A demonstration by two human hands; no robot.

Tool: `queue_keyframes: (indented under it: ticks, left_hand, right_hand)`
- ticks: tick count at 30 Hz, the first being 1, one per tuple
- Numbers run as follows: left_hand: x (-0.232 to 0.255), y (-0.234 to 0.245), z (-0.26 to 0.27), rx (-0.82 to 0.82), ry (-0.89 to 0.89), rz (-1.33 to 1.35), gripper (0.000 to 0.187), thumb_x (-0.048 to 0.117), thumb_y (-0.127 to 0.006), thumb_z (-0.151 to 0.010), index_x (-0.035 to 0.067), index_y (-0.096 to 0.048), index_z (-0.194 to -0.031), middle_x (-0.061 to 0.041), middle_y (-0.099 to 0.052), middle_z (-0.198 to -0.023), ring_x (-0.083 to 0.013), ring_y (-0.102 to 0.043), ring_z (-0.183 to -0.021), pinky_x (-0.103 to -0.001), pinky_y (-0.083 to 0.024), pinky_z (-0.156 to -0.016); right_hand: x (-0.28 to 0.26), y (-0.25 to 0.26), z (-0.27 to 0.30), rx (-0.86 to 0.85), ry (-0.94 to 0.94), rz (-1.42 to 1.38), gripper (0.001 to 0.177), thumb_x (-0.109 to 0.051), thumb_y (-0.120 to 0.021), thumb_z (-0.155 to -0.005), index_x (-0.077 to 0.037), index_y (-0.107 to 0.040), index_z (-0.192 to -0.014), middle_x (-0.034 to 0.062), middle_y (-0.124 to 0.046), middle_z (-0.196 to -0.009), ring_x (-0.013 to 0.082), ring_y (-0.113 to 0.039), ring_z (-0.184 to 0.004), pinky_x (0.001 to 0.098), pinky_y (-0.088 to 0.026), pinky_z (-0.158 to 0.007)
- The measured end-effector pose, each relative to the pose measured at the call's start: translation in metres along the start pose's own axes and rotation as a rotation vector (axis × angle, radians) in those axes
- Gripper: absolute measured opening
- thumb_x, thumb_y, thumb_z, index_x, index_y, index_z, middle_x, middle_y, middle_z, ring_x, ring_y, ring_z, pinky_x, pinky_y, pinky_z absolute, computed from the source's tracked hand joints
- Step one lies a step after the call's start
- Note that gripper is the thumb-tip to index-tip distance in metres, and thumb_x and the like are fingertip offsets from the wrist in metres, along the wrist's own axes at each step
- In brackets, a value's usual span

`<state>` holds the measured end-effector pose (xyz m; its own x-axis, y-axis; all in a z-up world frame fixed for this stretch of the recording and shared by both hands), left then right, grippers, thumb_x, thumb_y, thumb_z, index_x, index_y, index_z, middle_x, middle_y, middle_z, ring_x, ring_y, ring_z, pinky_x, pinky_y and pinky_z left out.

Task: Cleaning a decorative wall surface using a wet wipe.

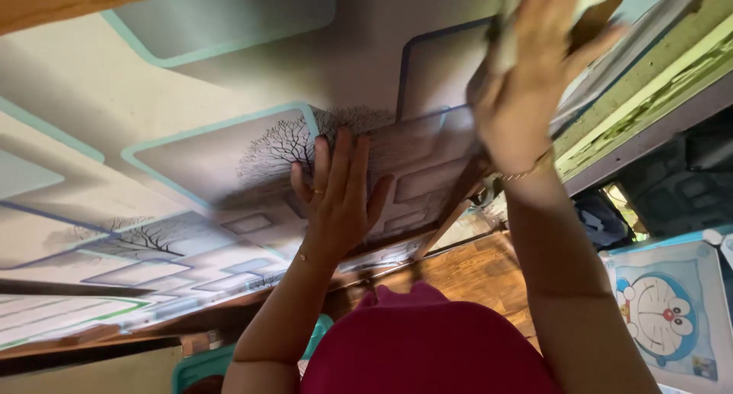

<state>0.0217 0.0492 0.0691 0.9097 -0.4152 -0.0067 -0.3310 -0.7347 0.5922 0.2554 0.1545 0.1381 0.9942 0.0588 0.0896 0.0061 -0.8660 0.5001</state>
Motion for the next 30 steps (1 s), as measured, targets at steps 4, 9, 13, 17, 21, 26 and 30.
queue_keyframes:
  ticks: [4,9,13,17,21,26,30]
  left_hand:
    - [0.0,-0.005,0.003,0.024,-0.044,-0.035,0.063,0.051,-0.067,-0.109,0.006,-0.058,-0.152,-0.017,-0.045,-0.162,-0.0338,-0.029,-0.155,-0.055,-0.004,-0.125]
    - [-0.004,-0.005,0.003,0.034,-0.069,-0.04,0.06,0.05,-0.066,-0.109,0.009,-0.06,-0.151,-0.014,-0.047,-0.161,-0.0321,-0.03,-0.155,-0.053,-0.004,-0.125]
    - [-0.005,-0.002,0.002,0.044,-0.094,-0.042,0.059,0.05,-0.066,-0.109,0.009,-0.06,-0.15,-0.013,-0.048,-0.16,-0.0311,-0.031,-0.154,-0.052,-0.004,-0.126]
    - [-0.007,0.004,0.001,0.03,-0.095,0.018,0.059,0.049,-0.069,-0.108,0.008,-0.059,-0.151,-0.014,-0.049,-0.16,-0.0296,-0.036,-0.151,-0.051,-0.009,-0.124]
    - [-0.014,0.012,0.002,0.045,-0.092,0.131,0.058,0.043,-0.073,-0.106,0.004,-0.058,-0.147,-0.019,-0.05,-0.157,-0.0332,-0.044,-0.147,-0.05,-0.017,-0.123]
    - [-0.024,0.029,0.005,0.104,-0.123,0.158,0.057,0.038,-0.075,-0.104,0.001,-0.058,-0.144,-0.023,-0.052,-0.152,-0.0385,-0.046,-0.144,-0.053,-0.022,-0.121]
    - [-0.033,0.042,0.009,0.149,-0.118,0.153,0.057,0.038,-0.075,-0.102,0.0,-0.058,-0.141,-0.025,-0.053,-0.15,-0.0402,-0.046,-0.142,-0.056,-0.026,-0.119]
  right_hand:
    - [-0.009,-0.001,0.024,0.229,-0.072,-0.431,0.057,-0.031,-0.025,-0.111,-0.01,-0.025,-0.164,0.008,-0.024,-0.172,0.0198,-0.018,-0.163,0.0529,0.015,-0.127]
    - [-0.078,-0.016,0.101,0.08,0.392,-0.168,0.032,-0.007,-0.054,-0.109,-0.005,-0.066,-0.139,0.0201,-0.052,-0.158,0.0299,-0.033,-0.153,0.0608,0.01,-0.127]
    - [-0.043,0.009,0.049,0.156,0.255,-0.259,0.016,-0.015,-0.061,-0.111,-0.01,-0.067,-0.125,0.0007,-0.054,-0.149,0.0167,-0.04,-0.149,0.0649,0.006,-0.129]
    - [-0.014,0.035,-0.017,0.16,-0.051,-0.239,0.048,-0.016,-0.041,-0.11,-0.002,-0.042,-0.156,0.0122,-0.036,-0.166,0.0281,-0.028,-0.159,0.0619,0.013,-0.128]
    - [-0.045,0.018,0.001,0.218,-0.031,-0.523,0.048,-0.017,-0.024,-0.122,-0.017,-0.032,-0.17,0.0072,-0.022,-0.178,0.0209,-0.02,-0.163,0.0482,0.012,-0.128]
    - [-0.108,0.082,-0.001,0.365,0.341,-0.314,0.046,-0.02,-0.042,-0.119,-0.02,-0.03,-0.164,0.0001,-0.029,-0.169,0.0156,-0.025,-0.159,0.0477,0.01,-0.135]
    - [-0.023,0.028,-0.012,0.312,0.01,-0.065,0.043,-0.015,-0.041,-0.112,-0.014,-0.044,-0.155,0.0175,-0.053,-0.153,0.0291,-0.043,-0.15,0.0546,0.003,-0.133]
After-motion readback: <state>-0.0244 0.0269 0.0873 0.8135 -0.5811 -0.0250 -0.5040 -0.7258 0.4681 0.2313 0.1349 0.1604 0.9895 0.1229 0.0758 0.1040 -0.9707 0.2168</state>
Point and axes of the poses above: each hand's wrist, its own z-axis away from the middle knuckle, its own y-axis out of the back of the hand, x = y × z, the point moved 9 cm from there along -z, towards the middle knuckle
